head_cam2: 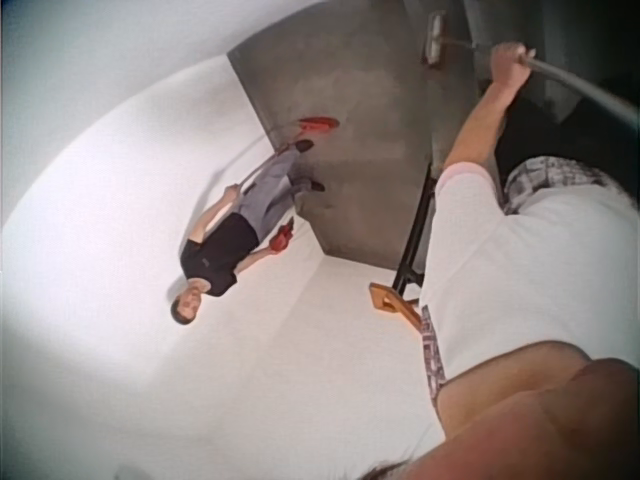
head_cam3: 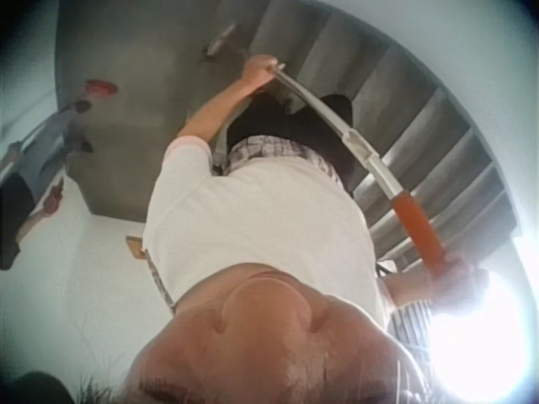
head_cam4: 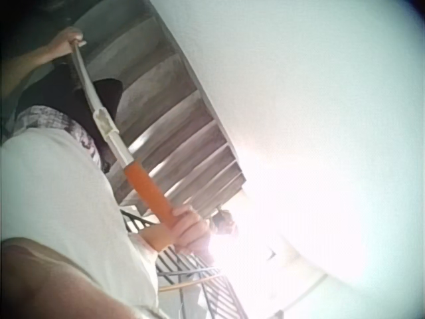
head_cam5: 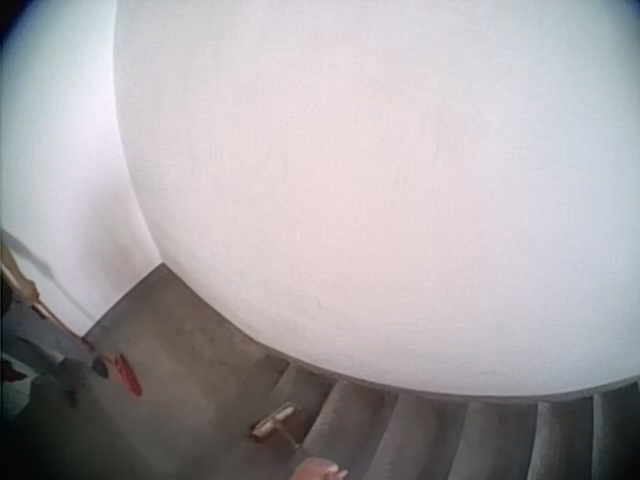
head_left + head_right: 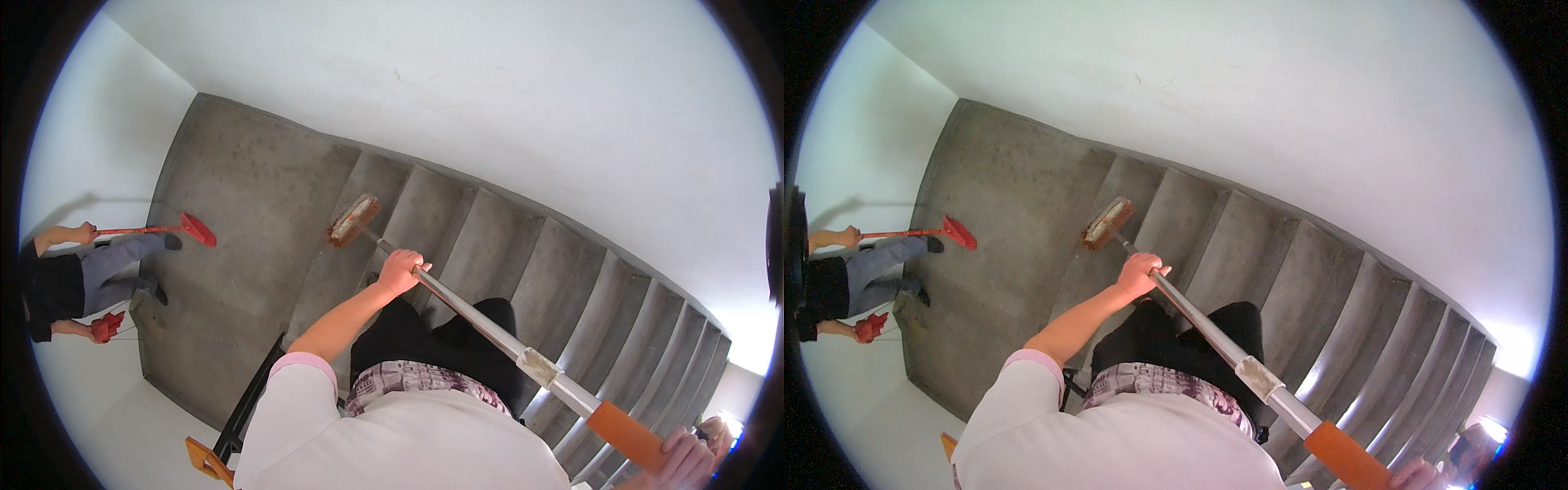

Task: The person mops the concrete floor and stairs of a stairwell using a mop while descending the steps.

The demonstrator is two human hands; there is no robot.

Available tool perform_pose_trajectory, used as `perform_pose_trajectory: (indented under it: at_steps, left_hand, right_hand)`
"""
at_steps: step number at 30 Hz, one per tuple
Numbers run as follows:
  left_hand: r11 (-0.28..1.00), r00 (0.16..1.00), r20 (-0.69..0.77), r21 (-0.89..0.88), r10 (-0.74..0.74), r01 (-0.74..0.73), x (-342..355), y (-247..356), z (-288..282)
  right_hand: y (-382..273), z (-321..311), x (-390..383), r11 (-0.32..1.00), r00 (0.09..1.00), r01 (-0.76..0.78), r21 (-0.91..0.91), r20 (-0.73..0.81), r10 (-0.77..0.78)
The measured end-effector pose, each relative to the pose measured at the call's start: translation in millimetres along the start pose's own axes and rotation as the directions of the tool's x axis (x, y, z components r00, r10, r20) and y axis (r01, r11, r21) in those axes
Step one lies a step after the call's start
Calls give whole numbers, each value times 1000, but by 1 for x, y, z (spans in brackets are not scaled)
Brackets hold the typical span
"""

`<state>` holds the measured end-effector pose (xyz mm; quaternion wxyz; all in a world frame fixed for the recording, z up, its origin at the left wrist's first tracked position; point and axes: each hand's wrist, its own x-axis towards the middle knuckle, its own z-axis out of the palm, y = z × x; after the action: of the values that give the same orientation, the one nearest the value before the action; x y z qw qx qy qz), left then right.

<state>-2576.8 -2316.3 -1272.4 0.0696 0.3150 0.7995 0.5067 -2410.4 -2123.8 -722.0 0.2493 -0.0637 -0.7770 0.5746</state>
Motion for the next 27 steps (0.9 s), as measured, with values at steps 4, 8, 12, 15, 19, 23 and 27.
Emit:
perform_pose_trajectory:
  at_steps: [4,8,12,15,19,23,27]
  left_hand:
    - [998,998,36,-40,45,-44,13,9,-6]
    - [993,1000,29,-114,9,-6,16,27,-1]
    - [989,991,123,-140,56,-39,-1,15,4]
    - [983,904,419,-182,84,-7,-8,-2,-6]
    - [977,811,559,-198,174,-73,8,-34,-15]
    - [941,680,652,-266,335,-209,57,-82,0]
    - [937,703,622,-181,345,-299,77,-84,10]
  right_hand:
    - [3,18,-11,997,999,-2,-82,-54,-2]
    - [21,51,-25,988,995,-75,-135,-81,64]
    - [34,60,-51,997,965,-77,25,252,69]
    - [36,59,-63,999,854,6,45,519,-29]
    - [12,92,-59,998,851,9,-69,524,29]
    - [20,119,-64,983,905,-44,-178,409,115]
    - [43,113,-58,983,904,-50,-179,411,121]
